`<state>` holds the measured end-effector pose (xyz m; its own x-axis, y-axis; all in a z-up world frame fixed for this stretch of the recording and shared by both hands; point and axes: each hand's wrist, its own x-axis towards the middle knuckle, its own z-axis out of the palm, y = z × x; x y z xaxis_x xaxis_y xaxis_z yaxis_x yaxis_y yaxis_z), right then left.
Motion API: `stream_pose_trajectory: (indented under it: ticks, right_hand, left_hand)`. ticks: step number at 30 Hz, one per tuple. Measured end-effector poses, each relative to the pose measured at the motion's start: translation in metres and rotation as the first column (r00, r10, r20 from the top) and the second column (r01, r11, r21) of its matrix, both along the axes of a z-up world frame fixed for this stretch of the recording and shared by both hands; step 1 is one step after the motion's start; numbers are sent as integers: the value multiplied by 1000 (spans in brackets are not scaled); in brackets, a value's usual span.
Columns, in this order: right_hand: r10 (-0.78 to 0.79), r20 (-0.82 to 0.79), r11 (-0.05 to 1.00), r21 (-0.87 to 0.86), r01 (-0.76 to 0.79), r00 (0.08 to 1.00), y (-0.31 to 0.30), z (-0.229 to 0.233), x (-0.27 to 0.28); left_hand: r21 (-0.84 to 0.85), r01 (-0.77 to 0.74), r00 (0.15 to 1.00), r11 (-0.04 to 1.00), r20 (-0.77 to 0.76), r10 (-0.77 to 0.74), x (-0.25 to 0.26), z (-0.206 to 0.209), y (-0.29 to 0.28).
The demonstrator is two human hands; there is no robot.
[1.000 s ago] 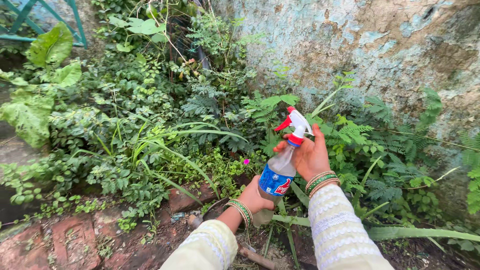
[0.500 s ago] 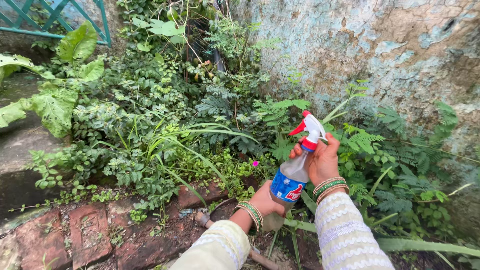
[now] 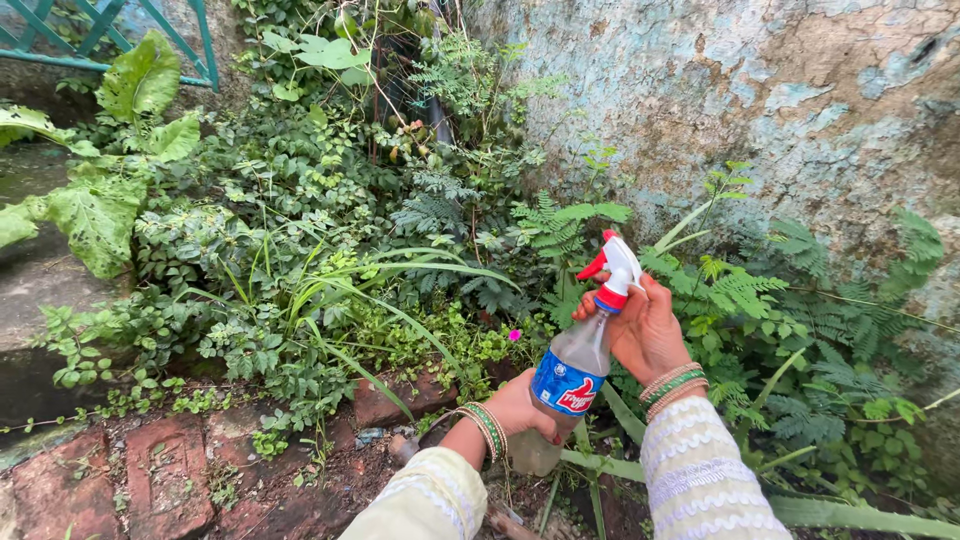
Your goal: The person digs in the soil with a hand hoe and then rinses a plastic bottle and a spray nozzle in a bucket of water before screwing the nozzle onto the bottle.
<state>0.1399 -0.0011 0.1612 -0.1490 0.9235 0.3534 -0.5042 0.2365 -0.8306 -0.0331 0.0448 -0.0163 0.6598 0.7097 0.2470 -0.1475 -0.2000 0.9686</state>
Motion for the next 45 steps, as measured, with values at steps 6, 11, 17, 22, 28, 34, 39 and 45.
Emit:
stream_pose_trajectory:
  ticks: [6,11,17,22,28,34,39,45]
  right_hand:
    - [-415,257,881,-126,456,873,1,-3,38]
    - [-522,438,813,-5,582,732,19,-11,63]
    - [-440,233,898,85,432,867,20,-11,68]
    - [-79,-74,996,25,81,994,-17,4,37]
    - [-220,-199,974,16,228,955,-16,1,15]
    - [-353,-144,933,23,360,925,3,-20,28]
    - [-404,-140,915,-80,396,904,14,-32,41]
    - [-488,-103,869,-150,471,867,17,-36,47]
  left_hand:
    - [289,-438,730,852,-438,524,-18,32,-24]
    - [440,-509,613,740,-418,670,-25,47,-36]
    - [389,-392,642,834,-533,551,-25,44,-36]
    - [207,-252,891,945,-331,310,-15,29,-31]
    - [127,-269,930,955,-224,292,6,21,-31]
    - [111,-220,943,969,-232,240,7,19,-39]
    - [142,-218,915,965,-315,253,2,21,-43]
    - [153,-213,889,965,-378,257,6,25,-48]
